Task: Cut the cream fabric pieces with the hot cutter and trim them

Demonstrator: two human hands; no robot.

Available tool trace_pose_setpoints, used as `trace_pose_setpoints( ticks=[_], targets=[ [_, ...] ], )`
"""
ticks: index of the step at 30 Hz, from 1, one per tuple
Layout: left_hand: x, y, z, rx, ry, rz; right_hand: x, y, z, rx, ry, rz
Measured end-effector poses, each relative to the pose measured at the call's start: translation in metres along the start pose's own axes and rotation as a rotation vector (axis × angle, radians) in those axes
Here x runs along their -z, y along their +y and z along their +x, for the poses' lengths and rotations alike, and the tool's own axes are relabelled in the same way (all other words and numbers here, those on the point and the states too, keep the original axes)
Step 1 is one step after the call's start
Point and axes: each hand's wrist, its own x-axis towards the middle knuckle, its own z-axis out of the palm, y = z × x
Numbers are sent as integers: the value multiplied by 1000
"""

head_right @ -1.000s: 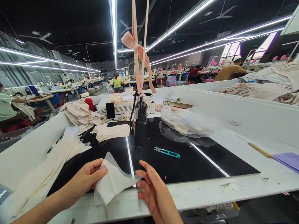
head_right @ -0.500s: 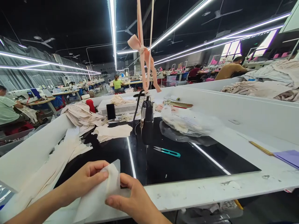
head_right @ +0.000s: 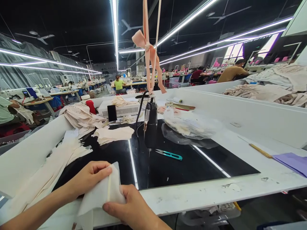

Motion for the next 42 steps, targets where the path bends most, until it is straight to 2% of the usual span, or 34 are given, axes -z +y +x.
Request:
trace_pose_setpoints(
  ticks=[4,7,10,12,14,16,19,24,29,31,35,39,42],
  targets=[
    [1,-11,10,0,-3,-13,4,-5,-1,-7,-34,-5],
    [-2,-19,22,-33,-39,53,12,-8,-2,1,-24,-115],
    [-3,-26,39,-76,-66,144,25,-11,-3,5,75,-325],
    [-2,-29,50,-87,-59,167,34,-11,-4,21,187,-498],
    [-1,-32,56,-128,4,247,42,-11,-7,33,307,-649],
    [-1,-33,58,-223,92,438,47,-8,-11,35,381,-724],
    [-8,-34,52,-404,124,724,53,-1,-17,47,391,-727],
    [-29,-35,42,-643,10,906,69,4,-29,81,411,-725],
    [-39,-40,38,-710,-15,1053,104,-18,-30,88,720,-648],
    [-40,-41,39,-738,16,1064,118,-31,-23,157,792,-548],
    [-42,-44,46,-798,75,1047,132,-57,0,447,751,-340],
    [-46,-49,52,-806,79,1095,129,-76,22,727,682,-201],
    [-49,-55,48,-773,60,1129,121,-82,35,855,725,-121]
  ],
)
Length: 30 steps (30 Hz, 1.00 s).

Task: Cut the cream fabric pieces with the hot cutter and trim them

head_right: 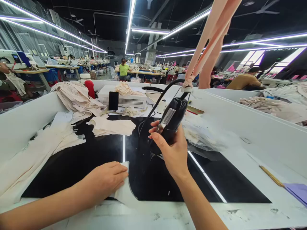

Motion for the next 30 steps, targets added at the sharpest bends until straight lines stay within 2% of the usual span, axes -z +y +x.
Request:
trace_pose_setpoints(
  ticks=[2,13,25,30],
  targets=[
    [-2,4,-5,7,-15,24,-9,2,-1,6,40,8],
    [-6,14,-12,1,-12,43,-59,22,-15,-15,17,269],
    [1,17,-10,5,-33,139,-67,17,-18,-51,3,445],
    [4,17,-7,30,54,152,-69,20,-21,-30,-9,457]
  ],
)
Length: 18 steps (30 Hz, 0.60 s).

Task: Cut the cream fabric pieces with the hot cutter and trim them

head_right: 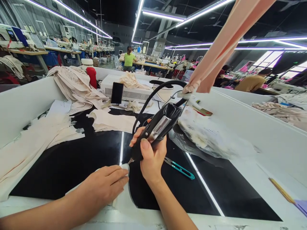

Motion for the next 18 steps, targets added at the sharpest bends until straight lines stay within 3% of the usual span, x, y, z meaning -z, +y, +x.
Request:
trace_pose_setpoints(
  ticks=[5,18],
  targets=[
    [-2,2,-2,56,117,-9,0,3,-1,16,-6,-2],
    [-1,7,-8,119,64,24,0,3,-1,33,-30,-59]
  ],
)
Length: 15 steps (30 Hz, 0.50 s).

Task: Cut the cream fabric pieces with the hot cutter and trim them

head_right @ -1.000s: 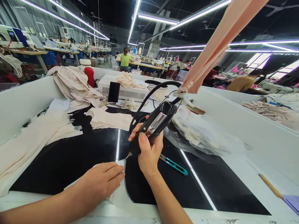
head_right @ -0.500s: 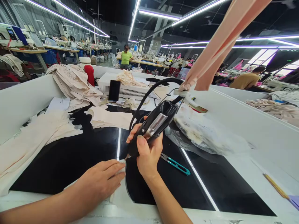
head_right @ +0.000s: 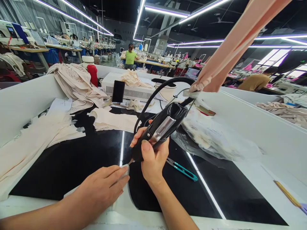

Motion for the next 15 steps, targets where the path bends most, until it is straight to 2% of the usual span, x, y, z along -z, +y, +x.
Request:
trace_pose_setpoints(
  ticks=[11,15],
  targets=[
    [1,3,3,44,95,34,0,1,1,12,-12,23],
    [1,3,3,37,84,34,0,1,1,18,-14,17]
  ],
)
